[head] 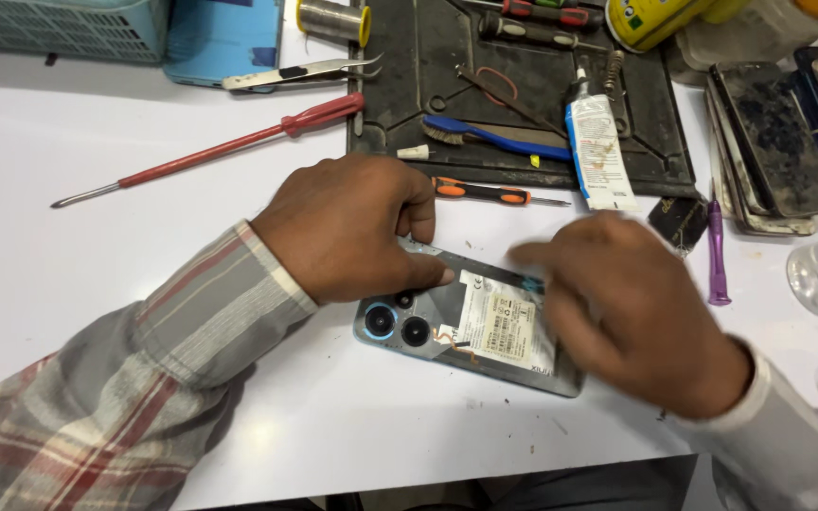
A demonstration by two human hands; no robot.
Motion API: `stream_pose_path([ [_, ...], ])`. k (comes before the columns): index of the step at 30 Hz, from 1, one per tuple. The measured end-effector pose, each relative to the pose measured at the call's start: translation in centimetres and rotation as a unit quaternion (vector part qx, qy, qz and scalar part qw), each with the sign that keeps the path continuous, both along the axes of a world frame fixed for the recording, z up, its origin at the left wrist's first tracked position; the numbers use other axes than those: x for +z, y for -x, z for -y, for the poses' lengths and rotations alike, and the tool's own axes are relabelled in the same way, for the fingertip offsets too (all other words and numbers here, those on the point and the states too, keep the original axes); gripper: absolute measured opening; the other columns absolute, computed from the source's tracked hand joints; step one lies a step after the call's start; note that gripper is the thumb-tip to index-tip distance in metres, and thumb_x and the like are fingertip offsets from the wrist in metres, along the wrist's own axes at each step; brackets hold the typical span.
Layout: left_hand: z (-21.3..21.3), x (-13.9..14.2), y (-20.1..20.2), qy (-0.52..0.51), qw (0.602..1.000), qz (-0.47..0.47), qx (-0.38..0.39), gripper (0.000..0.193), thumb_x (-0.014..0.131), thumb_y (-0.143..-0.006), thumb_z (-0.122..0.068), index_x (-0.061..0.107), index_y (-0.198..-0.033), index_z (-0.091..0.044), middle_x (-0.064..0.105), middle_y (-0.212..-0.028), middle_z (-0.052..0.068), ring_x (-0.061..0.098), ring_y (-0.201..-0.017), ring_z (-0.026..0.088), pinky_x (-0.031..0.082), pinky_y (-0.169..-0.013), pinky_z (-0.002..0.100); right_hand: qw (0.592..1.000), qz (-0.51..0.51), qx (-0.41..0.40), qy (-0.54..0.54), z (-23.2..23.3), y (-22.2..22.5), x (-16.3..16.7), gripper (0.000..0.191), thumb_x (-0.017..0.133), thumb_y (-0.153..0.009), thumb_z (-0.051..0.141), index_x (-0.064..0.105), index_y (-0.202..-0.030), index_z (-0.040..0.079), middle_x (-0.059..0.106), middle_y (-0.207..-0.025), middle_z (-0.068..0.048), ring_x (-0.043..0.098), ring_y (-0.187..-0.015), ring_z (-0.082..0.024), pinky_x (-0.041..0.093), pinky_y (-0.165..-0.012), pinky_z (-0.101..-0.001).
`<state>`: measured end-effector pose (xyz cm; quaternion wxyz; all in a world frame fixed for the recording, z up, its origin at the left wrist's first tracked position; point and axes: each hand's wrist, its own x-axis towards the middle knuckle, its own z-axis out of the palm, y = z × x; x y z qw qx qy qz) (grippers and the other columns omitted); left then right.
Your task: The person unscrews the screws on the back of a smartphone with a screwdriver, pries around the back cover with a blue pry tool, and removes the back cover. They then stretch red rubber bands around the phone body, take more rubber bands from a jar, and wrap additional bands around the device.
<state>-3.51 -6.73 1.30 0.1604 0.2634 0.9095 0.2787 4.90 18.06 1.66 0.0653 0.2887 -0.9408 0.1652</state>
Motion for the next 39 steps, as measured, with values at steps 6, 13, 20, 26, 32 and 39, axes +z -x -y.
stream_pose_path([
  [6,0.2,-0.4,-0.1,0.012,1.0,0.005,0.01,0.038,0.087,-0.063,-0.045,0.071,-0.081,-0.014,0.072,-0.077,0.003,0.072,-0.075,0.022,0.055,-0.069,0.04,0.98,-0.172,-0.026,-0.091,1.3,3.2,-0.6,0.03,0.076,-0.091,0.015,0.071,-0.116,0.0,0.062,-0.099,-0.016,0.058,-0.092,-0.032,0.047,-0.078,-0.0433],
  [13,0.7,-0.3,-0.2,0.016,1.0,0.007,0.009,0.036,0.088,-0.064,-0.045,0.072,-0.079,-0.016,0.073,-0.078,0.003,0.072,-0.077,0.022,0.055,-0.071,0.04,0.98,-0.167,-0.039,-0.105,2.0,3.8,-0.7,0.019,0.076,-0.09,0.016,0.069,-0.102,0.002,0.068,-0.098,-0.013,0.062,-0.09,-0.03,0.049,-0.078,-0.0447],
  [20,1.0,-0.9,-0.1,0.006,1.0,0.011,0.006,0.033,0.087,-0.066,-0.043,0.071,-0.077,-0.017,0.073,-0.08,0.002,0.072,-0.081,0.02,0.055,-0.072,0.039,0.958,0.068,-0.222,0.169,-2.0,0.0,2.7,0.022,0.073,-0.094,0.004,0.062,-0.112,-0.004,0.069,-0.092,-0.015,0.062,-0.071,-0.014,0.048,-0.05,-0.0262],
  [26,1.0,-0.7,-0.2,0.005,1.0,0.012,0.002,0.032,0.087,-0.067,-0.044,0.071,-0.076,-0.017,0.073,-0.079,0.001,0.072,-0.081,0.019,0.054,-0.073,0.039,0.941,0.096,-0.22,0.238,-4.2,-1.2,2.5,0.02,0.073,-0.098,0.008,0.063,-0.113,-0.002,0.07,-0.088,-0.014,0.066,-0.073,-0.014,0.056,-0.061,-0.0267],
  [32,0.8,-1.5,-0.2,-0.006,1.0,-0.002,-0.001,0.031,0.087,-0.067,-0.04,0.072,-0.082,-0.017,0.073,-0.082,0.001,0.071,-0.083,0.02,0.054,-0.073,0.039,0.949,0.033,-0.139,0.281,-1.4,-1.3,1.9,0.014,0.067,-0.102,0.013,0.056,-0.107,0.006,0.069,-0.096,-0.006,0.066,-0.074,-0.008,0.057,-0.067,-0.022],
  [39,0.5,-3.6,-0.1,-0.142,0.984,-0.089,-0.067,0.019,0.084,-0.071,-0.029,0.077,-0.085,-0.018,0.073,-0.093,0.001,0.071,-0.09,0.019,0.055,-0.074,0.041,0.97,0.008,-0.125,0.209,2.2,-1.0,1.8,0.017,0.07,-0.098,0.009,0.063,-0.109,-0.001,0.068,-0.089,-0.009,0.068,-0.077,-0.012,0.056,-0.068,-0.0239],
])
